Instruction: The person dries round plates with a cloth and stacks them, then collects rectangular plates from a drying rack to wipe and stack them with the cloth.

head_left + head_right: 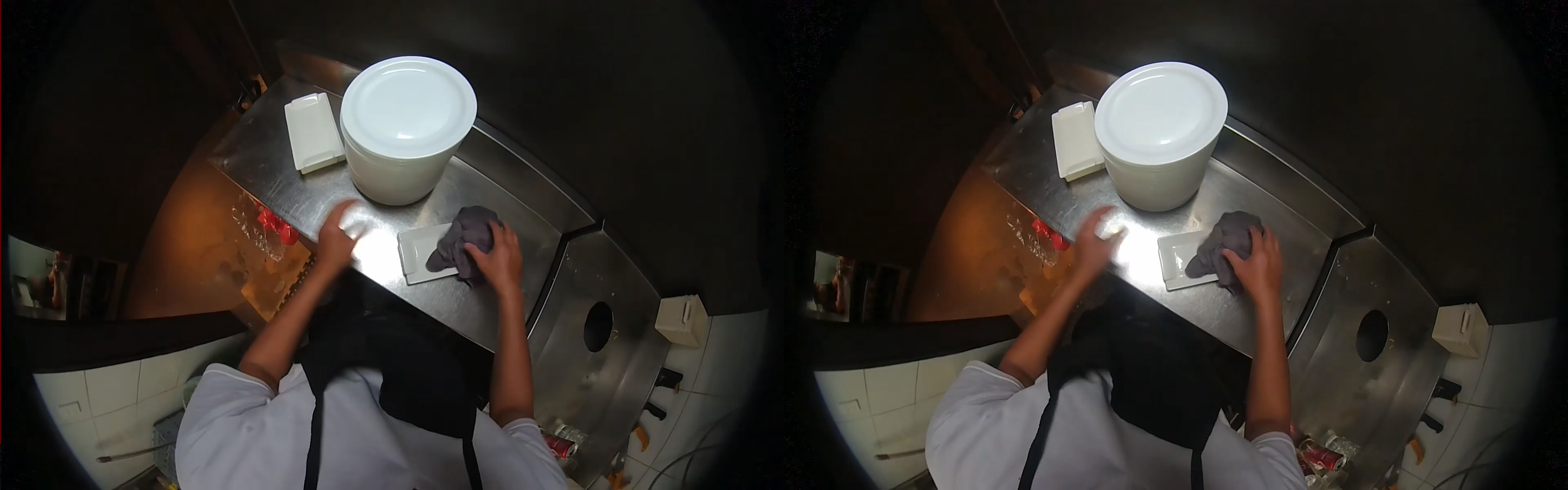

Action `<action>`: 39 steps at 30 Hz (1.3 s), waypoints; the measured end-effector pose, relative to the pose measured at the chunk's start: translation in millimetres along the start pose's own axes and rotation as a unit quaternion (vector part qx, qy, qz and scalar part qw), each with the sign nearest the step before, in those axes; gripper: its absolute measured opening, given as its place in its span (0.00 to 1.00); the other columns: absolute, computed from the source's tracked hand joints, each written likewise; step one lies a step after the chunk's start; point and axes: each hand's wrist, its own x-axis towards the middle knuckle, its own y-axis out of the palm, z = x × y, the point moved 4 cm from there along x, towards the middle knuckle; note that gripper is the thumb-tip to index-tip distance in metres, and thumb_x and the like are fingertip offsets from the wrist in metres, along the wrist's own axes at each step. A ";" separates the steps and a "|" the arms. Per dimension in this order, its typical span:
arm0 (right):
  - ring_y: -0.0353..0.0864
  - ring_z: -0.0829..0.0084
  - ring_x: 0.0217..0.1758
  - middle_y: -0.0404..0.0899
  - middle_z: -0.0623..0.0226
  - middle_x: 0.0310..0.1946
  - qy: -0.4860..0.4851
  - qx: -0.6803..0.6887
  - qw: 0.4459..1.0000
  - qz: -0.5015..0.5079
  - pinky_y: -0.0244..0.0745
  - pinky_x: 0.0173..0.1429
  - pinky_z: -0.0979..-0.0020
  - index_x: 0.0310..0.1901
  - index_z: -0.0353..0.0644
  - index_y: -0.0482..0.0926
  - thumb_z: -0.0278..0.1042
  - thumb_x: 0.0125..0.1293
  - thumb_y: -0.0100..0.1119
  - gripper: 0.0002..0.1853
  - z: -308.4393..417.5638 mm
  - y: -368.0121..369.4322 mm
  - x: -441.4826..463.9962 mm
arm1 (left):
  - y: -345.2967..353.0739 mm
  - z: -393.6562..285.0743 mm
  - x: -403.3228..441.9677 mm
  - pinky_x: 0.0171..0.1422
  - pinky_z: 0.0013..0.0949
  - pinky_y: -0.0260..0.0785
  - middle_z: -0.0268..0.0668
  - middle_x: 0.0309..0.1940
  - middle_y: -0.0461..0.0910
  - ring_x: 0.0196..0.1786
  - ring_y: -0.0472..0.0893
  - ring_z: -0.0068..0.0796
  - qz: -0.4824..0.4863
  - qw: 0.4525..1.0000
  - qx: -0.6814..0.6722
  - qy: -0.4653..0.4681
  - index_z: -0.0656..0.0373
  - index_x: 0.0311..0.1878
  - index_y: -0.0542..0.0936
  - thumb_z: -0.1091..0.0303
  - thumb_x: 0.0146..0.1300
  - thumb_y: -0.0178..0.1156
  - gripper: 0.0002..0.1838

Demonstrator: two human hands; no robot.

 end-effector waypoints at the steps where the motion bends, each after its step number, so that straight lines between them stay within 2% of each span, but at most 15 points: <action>1: 0.69 0.44 0.75 0.71 0.41 0.71 -0.037 -0.012 0.999 -0.013 0.66 0.76 0.51 0.69 0.39 0.75 0.49 0.56 0.78 0.41 -0.4 16.7 3.1 | 29.2 -3.1 -23.7 0.75 0.45 0.69 0.52 0.70 0.74 0.72 0.75 0.51 0.113 0.992 -0.056 0.027 0.59 0.73 0.72 0.57 0.52 0.82 0.45; 3: 0.63 0.41 0.79 0.66 0.40 0.74 -0.082 -0.034 0.995 -0.037 0.62 0.79 0.49 0.71 0.42 0.74 0.49 0.55 0.78 0.43 4.4 41.7 2.2 | 63.3 -31.0 -51.8 0.81 0.52 0.60 0.60 0.78 0.60 0.78 0.65 0.61 0.194 0.963 0.103 0.154 0.56 0.81 0.62 0.46 0.44 0.84 0.62; 5: 0.60 0.41 0.80 0.62 0.41 0.77 -0.094 -0.054 0.992 -0.061 0.58 0.82 0.49 0.72 0.45 0.74 0.47 0.55 0.78 0.42 15.7 61.5 -4.5 | 89.2 -23.8 -66.0 0.84 0.57 0.54 0.64 0.81 0.51 0.79 0.59 0.68 0.243 0.953 0.125 0.130 0.53 0.84 0.53 0.40 0.38 0.85 0.72; 9: 0.64 0.42 0.79 0.68 0.45 0.74 -0.143 0.002 0.988 -0.060 0.62 0.80 0.49 0.69 0.46 0.76 0.38 0.49 0.79 0.41 39.4 91.8 -28.6 | 93.5 -17.0 -58.9 0.81 0.57 0.58 0.59 0.77 0.57 0.78 0.62 0.64 0.235 0.963 0.090 0.096 0.51 0.84 0.53 0.42 0.38 0.85 0.72; 12: 0.76 0.49 0.68 0.79 0.53 0.62 -0.217 0.072 0.973 0.012 0.72 0.72 0.52 0.58 0.45 0.82 0.34 0.42 0.81 0.35 89.8 93.4 -43.8 | 95.9 -6.0 -56.1 0.80 0.57 0.60 0.58 0.74 0.62 0.76 0.65 0.63 0.206 0.965 0.085 0.136 0.48 0.84 0.53 0.47 0.36 0.85 0.72; 15: 0.80 0.53 0.63 0.82 0.56 0.57 -0.254 0.125 0.956 0.074 0.76 0.67 0.55 0.54 0.44 0.84 0.34 0.40 0.82 0.34 75.1 84.4 -38.5 | 93.3 -7.0 -59.6 0.80 0.56 0.60 0.55 0.73 0.64 0.75 0.66 0.60 0.193 0.966 0.080 0.152 0.47 0.84 0.56 0.50 0.35 0.85 0.70; 17: 0.81 0.53 0.60 0.83 0.58 0.55 -0.285 0.074 0.952 0.084 0.79 0.64 0.57 0.51 0.45 0.85 0.32 0.40 0.80 0.30 55.8 53.2 -35.4 | 89.9 -14.1 -56.7 0.81 0.55 0.59 0.54 0.72 0.64 0.74 0.66 0.59 0.188 0.967 0.065 0.159 0.47 0.83 0.58 0.49 0.35 0.85 0.69; 20: 0.81 0.53 0.55 0.84 0.59 0.52 -0.220 -0.061 0.973 -0.027 0.78 0.59 0.54 0.49 0.45 0.85 0.29 0.40 0.77 0.28 -13.7 22.6 -18.9 | 90.1 -14.4 -55.8 0.82 0.54 0.57 0.52 0.72 0.64 0.74 0.66 0.57 0.191 0.964 0.086 0.165 0.50 0.82 0.60 0.45 0.35 0.84 0.68; 24: 0.80 0.54 0.48 0.83 0.60 0.45 -0.206 -0.135 0.968 -0.052 0.76 0.49 0.55 0.46 0.45 0.85 0.28 0.41 0.73 0.24 -5.5 20.7 -27.5 | 90.2 -14.2 -56.7 0.82 0.54 0.56 0.53 0.72 0.64 0.74 0.66 0.57 0.181 0.963 0.094 0.175 0.51 0.82 0.60 0.44 0.35 0.84 0.68; 28: 0.84 0.53 0.52 0.86 0.58 0.47 -0.224 0.101 0.969 0.014 0.80 0.60 0.57 0.45 0.42 0.85 0.31 0.41 0.78 0.24 66.9 72.6 -62.1 | 90.4 -13.0 -56.0 0.82 0.54 0.56 0.53 0.72 0.65 0.74 0.67 0.57 0.180 0.963 0.079 0.186 0.51 0.82 0.60 0.50 0.42 0.82 0.62; 32: 0.82 0.51 0.56 0.85 0.56 0.51 -0.205 0.140 0.968 0.034 0.79 0.60 0.55 0.49 0.44 0.85 0.31 0.43 0.78 0.26 94.4 85.1 -48.6 | 88.1 0.7 -51.9 0.80 0.53 0.59 0.54 0.72 0.67 0.75 0.67 0.55 0.175 0.961 0.094 0.193 0.51 0.81 0.61 0.63 0.54 0.74 0.51; 35: 0.79 0.50 0.61 0.82 0.52 0.57 -0.212 0.019 0.977 -0.015 0.75 0.64 0.52 0.53 0.44 0.84 0.32 0.42 0.80 0.30 46.2 79.9 -14.0 | 95.9 -2.3 -52.8 0.78 0.53 0.62 0.53 0.71 0.68 0.73 0.69 0.57 0.126 0.966 0.091 0.209 0.55 0.80 0.63 0.57 0.46 0.79 0.56; 36: 0.79 0.50 0.61 0.82 0.52 0.57 -0.200 0.004 0.979 -0.044 0.75 0.64 0.52 0.52 0.43 0.84 0.33 0.43 0.80 0.30 24.0 71.5 -1.7 | 84.3 -18.3 -52.5 0.79 0.53 0.62 0.53 0.71 0.68 0.74 0.68 0.57 0.173 0.963 0.096 0.181 0.55 0.79 0.63 0.52 0.40 0.82 0.61; 38: 0.80 0.51 0.57 0.83 0.53 0.52 -0.138 -0.071 0.979 -0.128 0.75 0.62 0.52 0.48 0.43 0.84 0.32 0.43 0.77 0.26 -11.6 45.1 14.0 | 87.1 -19.0 -52.5 0.79 0.53 0.61 0.54 0.71 0.68 0.74 0.67 0.57 0.164 0.964 0.103 0.180 0.55 0.79 0.64 0.49 0.36 0.83 0.64; 39: 0.80 0.51 0.57 0.84 0.55 0.51 -0.144 -0.095 0.981 -0.092 0.76 0.62 0.53 0.47 0.44 0.85 0.31 0.42 0.77 0.25 -12.1 42.5 13.1 | 87.9 -19.4 -52.1 0.80 0.54 0.60 0.54 0.71 0.68 0.75 0.67 0.58 0.158 0.965 0.106 0.180 0.55 0.78 0.64 0.48 0.33 0.84 0.65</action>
